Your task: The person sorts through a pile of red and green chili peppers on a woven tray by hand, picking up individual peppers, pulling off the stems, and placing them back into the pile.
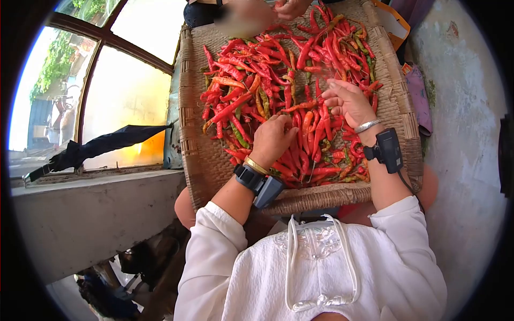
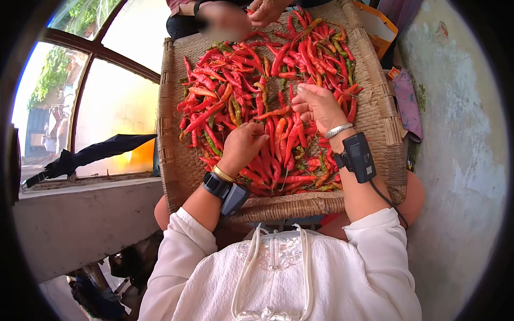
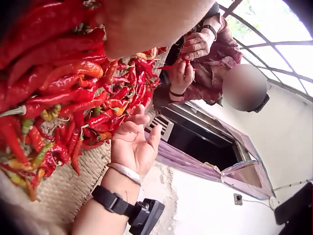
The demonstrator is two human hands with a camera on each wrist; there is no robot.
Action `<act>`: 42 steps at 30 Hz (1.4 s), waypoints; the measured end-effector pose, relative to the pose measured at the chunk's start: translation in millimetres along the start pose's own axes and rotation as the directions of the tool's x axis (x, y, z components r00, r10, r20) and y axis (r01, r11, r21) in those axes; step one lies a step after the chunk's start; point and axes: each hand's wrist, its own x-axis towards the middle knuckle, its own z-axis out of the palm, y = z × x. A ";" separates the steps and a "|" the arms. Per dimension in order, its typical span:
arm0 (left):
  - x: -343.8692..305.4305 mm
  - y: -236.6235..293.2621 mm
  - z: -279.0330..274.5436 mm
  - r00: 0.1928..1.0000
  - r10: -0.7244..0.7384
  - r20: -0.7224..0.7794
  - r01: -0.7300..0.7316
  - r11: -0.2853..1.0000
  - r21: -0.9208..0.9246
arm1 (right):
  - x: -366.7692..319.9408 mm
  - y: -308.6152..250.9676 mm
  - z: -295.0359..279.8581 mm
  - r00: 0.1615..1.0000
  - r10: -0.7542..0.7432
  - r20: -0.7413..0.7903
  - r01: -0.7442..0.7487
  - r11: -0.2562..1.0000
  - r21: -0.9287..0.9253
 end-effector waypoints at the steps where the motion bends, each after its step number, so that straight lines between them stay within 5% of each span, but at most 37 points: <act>1: -0.9 2.2 0.6 0.999 0.015 0.044 -0.020 0.995 0.095 | -2.0 1.9 7.4 0.998 0.056 0.040 -0.043 0.962 -0.269; 3: -3.7 3.9 2.8 0.995 0.030 0.098 -0.048 0.981 0.187 | -7.4 10.5 20.2 0.998 0.044 0.046 0.003 0.692 -0.722; 4: -3.7 2.4 3.8 0.994 0.043 0.102 -0.063 0.978 0.200 | -4.6 18.7 17.9 0.975 -0.211 0.072 0.141 0.334 -0.932; 6: -5.7 -2.8 4.8 0.993 0.074 0.097 -0.094 0.972 0.214 | -13.7 23.1 22.8 0.910 -0.397 0.114 0.142 0.041 -0.989; 10: -0.2 29.3 -26.5 0.954 0.047 0.296 -0.150 0.929 0.338 | -19.4 30.8 23.0 0.966 -0.221 0.137 0.142 0.010 -0.990; 12: -1.2 58.6 -47.9 0.975 0.220 -0.033 -0.209 0.958 0.194 | -18.2 38.2 20.3 0.964 -0.235 0.127 0.120 -0.044 -0.992; 13: 0.2 76.9 -63.9 0.931 0.343 -0.125 -0.302 0.916 0.262 | -21.9 39.7 21.1 0.963 -0.239 0.124 0.111 -0.067 -0.992; 17: 4.9 152.5 -128.3 0.580 0.651 -0.489 -0.564 0.754 0.336 | -30.7 35.6 25.2 0.977 -0.191 0.096 0.071 -0.131 -0.989; 18: 1.8 158.2 -133.4 0.559 0.661 -0.500 -0.571 0.744 0.346 | -32.2 32.3 26.3 0.985 -0.145 0.096 0.073 -0.159 -0.985; 20: -7.9 167.2 -141.2 0.585 0.681 -0.440 -0.639 0.721 0.267 | -35.4 22.2 27.9 0.987 -0.136 0.086 0.064 -0.158 -0.985; 22: -20.6 152.0 -117.4 0.698 0.642 -0.316 -0.606 0.765 0.218 | -39.7 17.1 25.9 0.991 -0.114 0.071 0.054 -0.149 -0.987; 24: -27.5 107.9 -75.9 0.847 0.531 -0.001 -0.516 0.824 0.236 | -43.2 18.0 15.3 0.985 -0.140 0.097 0.094 -0.028 -0.995; 26: -36.7 55.8 -29.3 0.877 0.464 0.125 -0.480 0.831 0.283 | -52.5 13.0 10.1 0.975 -0.190 0.117 0.114 -0.028 -0.993; 28: -41.3 22.3 -8.5 0.869 0.467 0.161 -0.494 0.814 0.305 | -68.1 -0.5 12.0 0.992 0.070 0.104 0.096 0.103 -0.990; 32: -38.8 1.2 -5.4 0.832 0.496 0.250 -0.550 0.796 0.253 | -83.9 14.4 -1.1 0.972 0.028 0.231 0.232 -0.005 -0.973; 33: -40.2 1.1 -5.7 0.843 0.475 0.254 -0.533 0.803 0.268 | -87.8 13.6 -0.2 0.973 0.033 0.230 0.230 -0.008 -0.973; 36: -42.2 1.1 -4.3 0.855 0.455 0.250 -0.515 0.807 0.289 | -94.9 12.9 5.0 0.996 0.029 0.090 0.094 -0.299 -0.950; 38: -40.8 0.4 -2.8 0.825 0.531 0.191 -0.562 0.806 0.188 | -93.6 17.1 -0.5 0.986 -0.066 0.153 0.124 -0.319 -0.940; 40: -45.8 14.6 -7.9 0.860 0.497 0.119 -0.509 0.852 0.125 | -93.3 6.2 5.8 0.952 -0.113 0.286 0.261 -0.193 -0.946; 42: -47.3 12.3 1.0 0.871 0.491 0.035 -0.491 0.871 0.004 | -88.0 10.6 9.8 0.957 -0.114 0.268 0.285 0.183 -0.941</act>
